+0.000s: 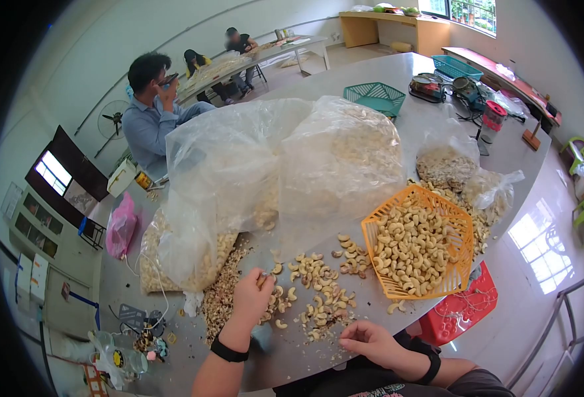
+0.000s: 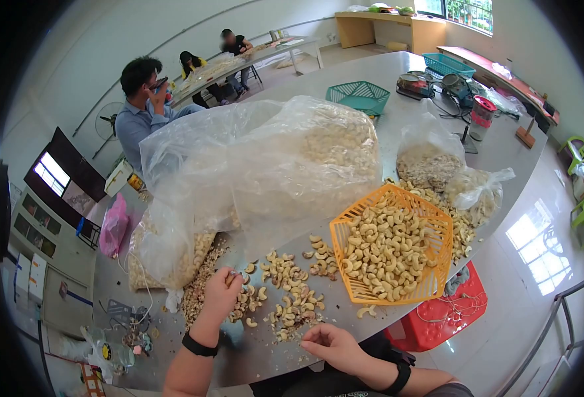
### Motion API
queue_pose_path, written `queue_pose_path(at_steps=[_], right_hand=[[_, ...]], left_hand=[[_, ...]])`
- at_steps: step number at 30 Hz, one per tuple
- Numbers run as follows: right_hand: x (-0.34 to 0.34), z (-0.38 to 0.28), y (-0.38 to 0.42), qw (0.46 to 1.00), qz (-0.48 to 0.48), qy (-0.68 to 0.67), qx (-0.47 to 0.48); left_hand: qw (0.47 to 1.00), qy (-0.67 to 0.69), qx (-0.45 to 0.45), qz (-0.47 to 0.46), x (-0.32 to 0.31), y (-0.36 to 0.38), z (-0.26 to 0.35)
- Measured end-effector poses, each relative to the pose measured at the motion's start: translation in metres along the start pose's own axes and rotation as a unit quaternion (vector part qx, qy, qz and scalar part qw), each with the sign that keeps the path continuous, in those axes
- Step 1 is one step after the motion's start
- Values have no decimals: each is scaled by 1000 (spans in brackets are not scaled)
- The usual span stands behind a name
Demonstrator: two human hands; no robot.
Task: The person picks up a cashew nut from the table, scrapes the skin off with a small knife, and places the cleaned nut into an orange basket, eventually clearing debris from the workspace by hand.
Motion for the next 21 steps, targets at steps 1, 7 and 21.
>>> queue_pose_path(at_steps=[1, 7, 21], right_hand=[[0, 0, 0, 1000, -1, 1, 2], [-1, 1, 0, 1000, -4, -1, -2], [-4, 0, 0, 1000, -14, 8, 12]], left_hand=[[1000, 28, -2, 8, 1, 0, -3], [985, 163, 1, 52, 11, 3, -4], [934, 343, 54, -87, 22, 26, 35]])
Point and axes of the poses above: each hand's wrist, its own y-axis away from the middle knuckle, its own x-axis out of the back of the hand, z = x × y, the point moved 9 cm from there along -y, towards the middle knuckle, and after that the axes turned 12 degrees about -y, right-handed, at the moved point
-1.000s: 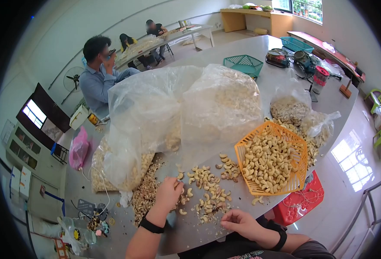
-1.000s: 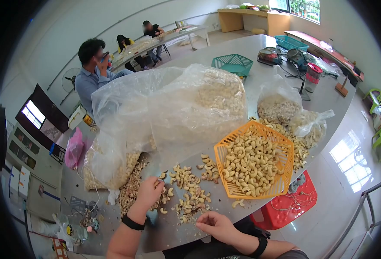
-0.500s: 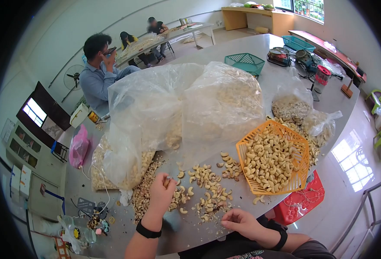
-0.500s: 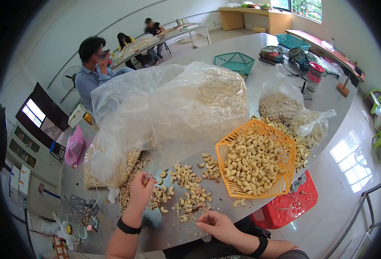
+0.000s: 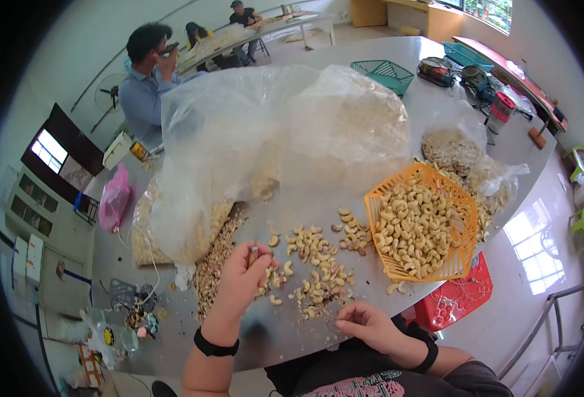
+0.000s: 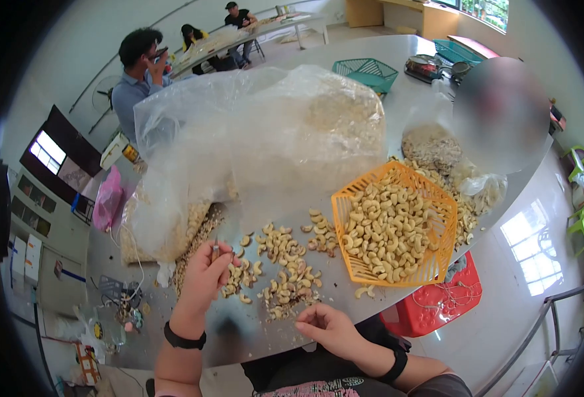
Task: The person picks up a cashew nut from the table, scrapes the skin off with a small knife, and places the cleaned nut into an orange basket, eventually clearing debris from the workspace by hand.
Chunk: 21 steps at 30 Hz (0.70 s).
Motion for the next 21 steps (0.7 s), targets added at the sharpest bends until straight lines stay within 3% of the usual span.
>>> queue_pose_path(at_steps=[10, 21], right_hand=[[-5, -4, 3, 1000, 14, -6, -10], [-2, -4, 3, 1000, 17, -12, -9]], left_hand=[[964, 239, 13, -117, -10, 16, 19], [920, 334, -9, -203, -22, 24, 27]])
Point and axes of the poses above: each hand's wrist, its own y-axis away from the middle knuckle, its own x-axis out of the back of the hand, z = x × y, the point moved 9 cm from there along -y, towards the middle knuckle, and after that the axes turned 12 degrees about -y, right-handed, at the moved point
